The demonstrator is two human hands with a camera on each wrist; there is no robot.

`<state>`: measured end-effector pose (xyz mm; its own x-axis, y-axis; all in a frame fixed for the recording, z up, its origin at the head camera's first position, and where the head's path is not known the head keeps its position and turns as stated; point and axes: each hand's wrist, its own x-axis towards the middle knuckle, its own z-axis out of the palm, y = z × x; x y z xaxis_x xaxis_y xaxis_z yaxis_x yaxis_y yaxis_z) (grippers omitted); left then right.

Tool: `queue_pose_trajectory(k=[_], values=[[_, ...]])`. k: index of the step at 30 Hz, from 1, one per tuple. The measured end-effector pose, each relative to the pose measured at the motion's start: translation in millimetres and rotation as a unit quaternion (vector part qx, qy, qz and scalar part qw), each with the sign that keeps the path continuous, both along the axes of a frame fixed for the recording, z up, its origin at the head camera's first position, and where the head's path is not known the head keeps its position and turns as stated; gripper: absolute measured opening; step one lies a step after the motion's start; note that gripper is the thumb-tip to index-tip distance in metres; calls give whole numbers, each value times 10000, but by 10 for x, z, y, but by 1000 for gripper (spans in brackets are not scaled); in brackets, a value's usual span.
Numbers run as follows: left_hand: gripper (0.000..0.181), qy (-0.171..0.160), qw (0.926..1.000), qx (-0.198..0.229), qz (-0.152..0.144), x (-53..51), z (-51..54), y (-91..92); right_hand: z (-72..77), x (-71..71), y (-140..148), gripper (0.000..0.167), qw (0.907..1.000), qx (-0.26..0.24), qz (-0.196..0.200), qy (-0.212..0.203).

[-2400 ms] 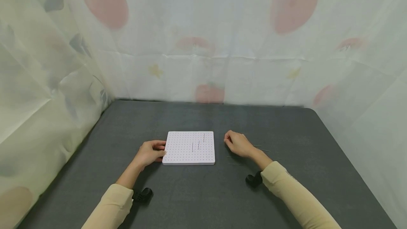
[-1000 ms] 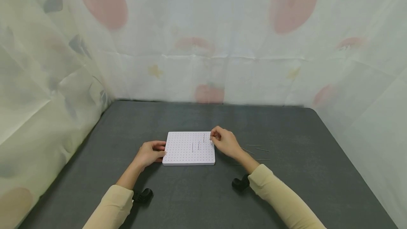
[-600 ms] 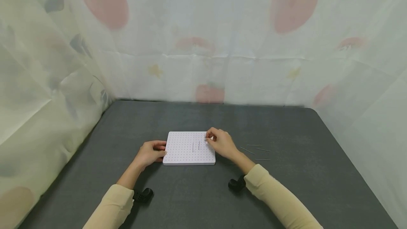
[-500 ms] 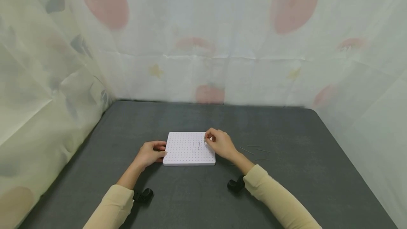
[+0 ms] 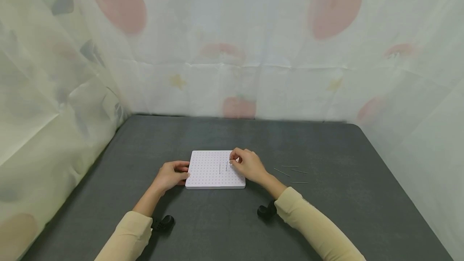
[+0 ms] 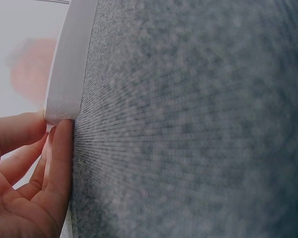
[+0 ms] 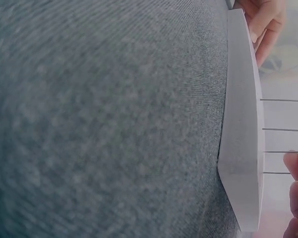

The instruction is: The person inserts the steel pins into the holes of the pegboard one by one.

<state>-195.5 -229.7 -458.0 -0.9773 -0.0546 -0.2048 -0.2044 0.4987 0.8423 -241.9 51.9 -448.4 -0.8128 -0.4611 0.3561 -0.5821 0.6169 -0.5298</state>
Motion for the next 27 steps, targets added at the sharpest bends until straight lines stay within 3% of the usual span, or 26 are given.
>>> queue_pose_trajectory(k=[27], values=[[47, -2, 10000, -49, 11, 7, 32, 16, -91, -8, -39, 7, 9998, 52, 38, 200]])
